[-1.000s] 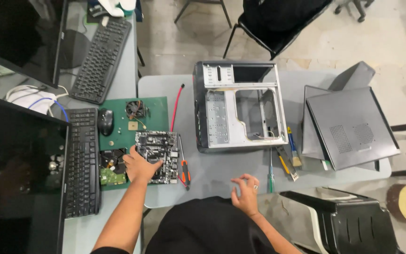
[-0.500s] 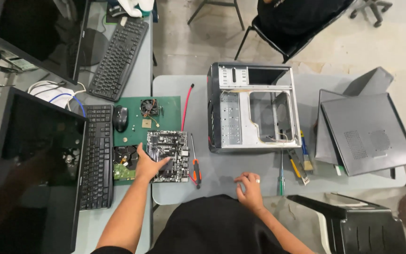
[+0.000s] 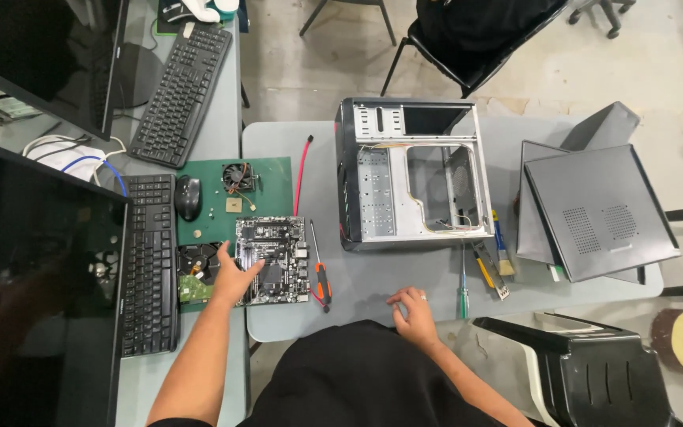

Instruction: Inspecting and removing a motherboard from a computer case at a repair station.

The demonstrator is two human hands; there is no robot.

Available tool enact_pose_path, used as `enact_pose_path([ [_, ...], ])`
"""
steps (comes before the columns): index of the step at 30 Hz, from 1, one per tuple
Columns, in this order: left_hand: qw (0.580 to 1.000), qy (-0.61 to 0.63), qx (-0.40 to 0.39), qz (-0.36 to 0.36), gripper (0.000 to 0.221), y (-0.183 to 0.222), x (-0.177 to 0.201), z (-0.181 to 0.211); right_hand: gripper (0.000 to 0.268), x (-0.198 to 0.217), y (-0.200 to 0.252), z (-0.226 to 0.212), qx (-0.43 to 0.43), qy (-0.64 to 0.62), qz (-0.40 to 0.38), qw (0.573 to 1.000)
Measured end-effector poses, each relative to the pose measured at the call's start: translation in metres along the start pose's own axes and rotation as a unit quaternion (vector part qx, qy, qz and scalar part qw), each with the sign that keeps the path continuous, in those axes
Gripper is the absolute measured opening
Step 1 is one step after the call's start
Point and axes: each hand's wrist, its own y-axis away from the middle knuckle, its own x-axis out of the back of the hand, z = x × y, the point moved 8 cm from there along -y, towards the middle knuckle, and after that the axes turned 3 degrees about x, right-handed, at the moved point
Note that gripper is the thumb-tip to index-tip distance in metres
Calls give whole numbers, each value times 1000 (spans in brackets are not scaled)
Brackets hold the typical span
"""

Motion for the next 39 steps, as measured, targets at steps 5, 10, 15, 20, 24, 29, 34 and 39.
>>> enact_pose_path([
  [5, 996, 84, 31, 22, 80, -3, 1, -8, 15, -6, 6, 12, -9, -32, 15, 999],
  [10, 992, 117, 46, 12, 61, -31, -7, -34, 14, -7, 12, 19, -18, -39, 25, 999],
  [15, 990, 126, 65, 5, 57, 10, 1, 3, 14, 3, 16, 14, -22, -50, 35, 998],
  [20, 986, 120, 101, 49, 48, -27, -8, -24, 15, 4, 23, 15, -58, -93, 12, 994],
  [24, 984, 124, 110, 66, 48, -17, -5, -13, 18, -2, 30, 25, -144, -136, -11, 980],
  [29, 979, 154, 115, 71, 50, -21, -9, -3, 15, -6, 33, 60, -170, -138, 45, 975],
  [34, 976, 171, 84, 106, 49, -24, -5, -13, 16, -3, 50, 76, -264, -184, 12, 947],
  [39, 959, 234, 99, 124, 54, -10, -2, -17, 14, -7, 58, 107, -253, -161, 12, 954],
])
